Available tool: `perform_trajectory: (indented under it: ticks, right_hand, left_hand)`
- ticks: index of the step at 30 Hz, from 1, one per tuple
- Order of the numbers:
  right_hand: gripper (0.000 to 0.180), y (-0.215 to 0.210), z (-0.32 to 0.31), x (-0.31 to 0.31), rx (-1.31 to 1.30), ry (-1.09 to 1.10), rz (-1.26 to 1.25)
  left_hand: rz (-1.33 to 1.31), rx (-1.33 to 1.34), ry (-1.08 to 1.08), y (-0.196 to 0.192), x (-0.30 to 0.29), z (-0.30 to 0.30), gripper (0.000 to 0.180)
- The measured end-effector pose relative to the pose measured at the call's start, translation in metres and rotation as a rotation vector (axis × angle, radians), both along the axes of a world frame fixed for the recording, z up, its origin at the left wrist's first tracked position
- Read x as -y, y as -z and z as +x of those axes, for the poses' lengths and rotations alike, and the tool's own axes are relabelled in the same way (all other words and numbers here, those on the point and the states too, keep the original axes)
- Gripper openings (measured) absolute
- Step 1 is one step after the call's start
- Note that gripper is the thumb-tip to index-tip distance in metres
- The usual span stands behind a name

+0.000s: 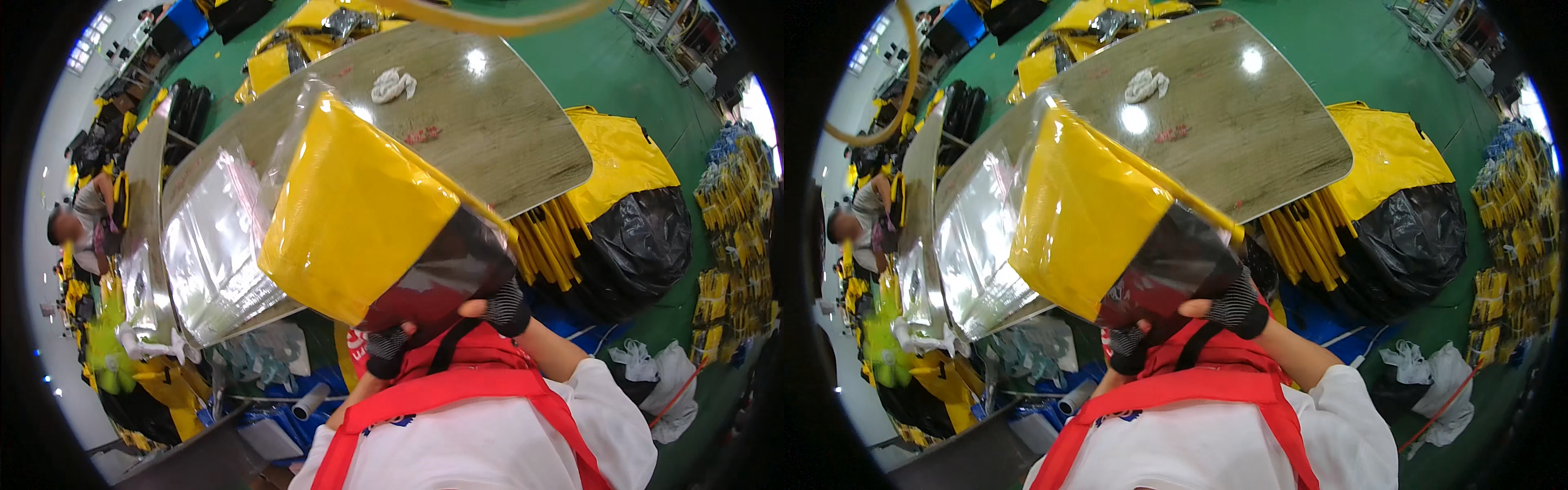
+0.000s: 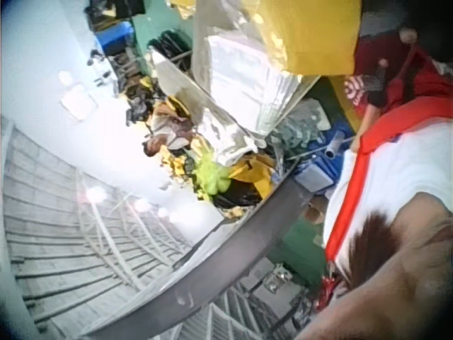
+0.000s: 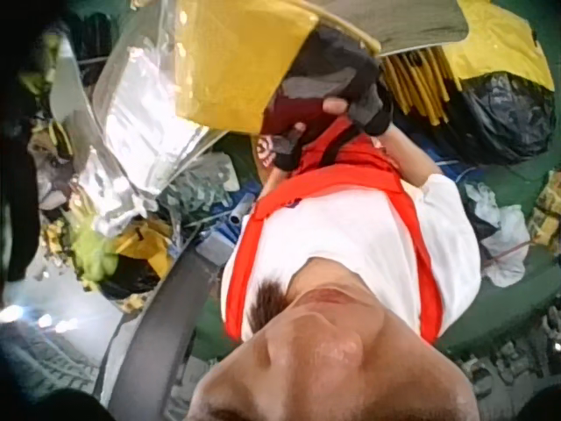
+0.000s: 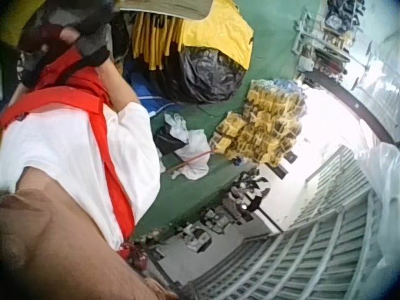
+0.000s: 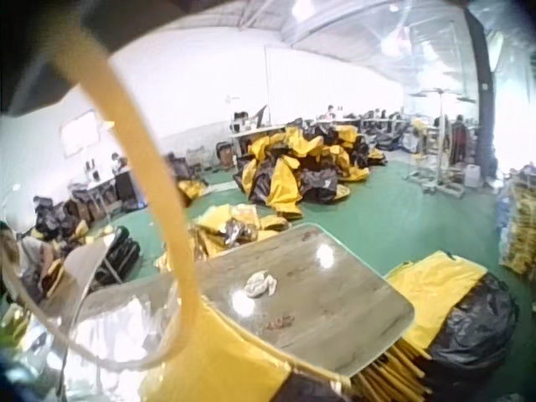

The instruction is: The person repeatedly folds yellow and black delivery bags and places them into clear plastic packaging on a workbench. The person handles the bags one at a time, folds them, and inserts them into plastic sleeves.

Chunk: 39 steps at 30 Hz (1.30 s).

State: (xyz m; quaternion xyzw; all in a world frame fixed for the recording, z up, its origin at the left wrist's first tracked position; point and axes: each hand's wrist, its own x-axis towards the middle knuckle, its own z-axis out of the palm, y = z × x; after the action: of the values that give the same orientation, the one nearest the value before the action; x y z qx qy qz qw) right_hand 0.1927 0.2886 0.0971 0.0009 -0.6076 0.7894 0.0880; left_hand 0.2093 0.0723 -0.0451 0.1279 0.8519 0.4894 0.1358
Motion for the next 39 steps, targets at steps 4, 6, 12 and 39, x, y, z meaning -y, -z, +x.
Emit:
perform_trajectory:
  ticks: [4, 6, 12, 39]
  right_hand:
    - [0.075, -0.022, -0.050, -0.020, 0.048, -0.087, -0.022]
    - [0.064, -0.028, -0.054, -0.051, -0.070, -0.052, 0.408]
    - [0.029, -0.042, -0.055, -0.053, -0.356, -0.142, 0.459]
    - [0.062, -0.148, -0.081, -0.062, -0.741, -0.018, 1.099]
  left_hand:
    - [-0.082, 0.100, 0.312, 0.053, -0.001, -0.015, 0.032]
    - [-0.234, -0.154, 0.657, -0.113, -0.016, -0.049, 0.021]
    - [-0.450, -0.858, 0.501, -0.254, 0.015, -0.164, 0.036]
    - [0.038, -1.021, 0.251, -0.259, -0.050, -0.142, 0.084]
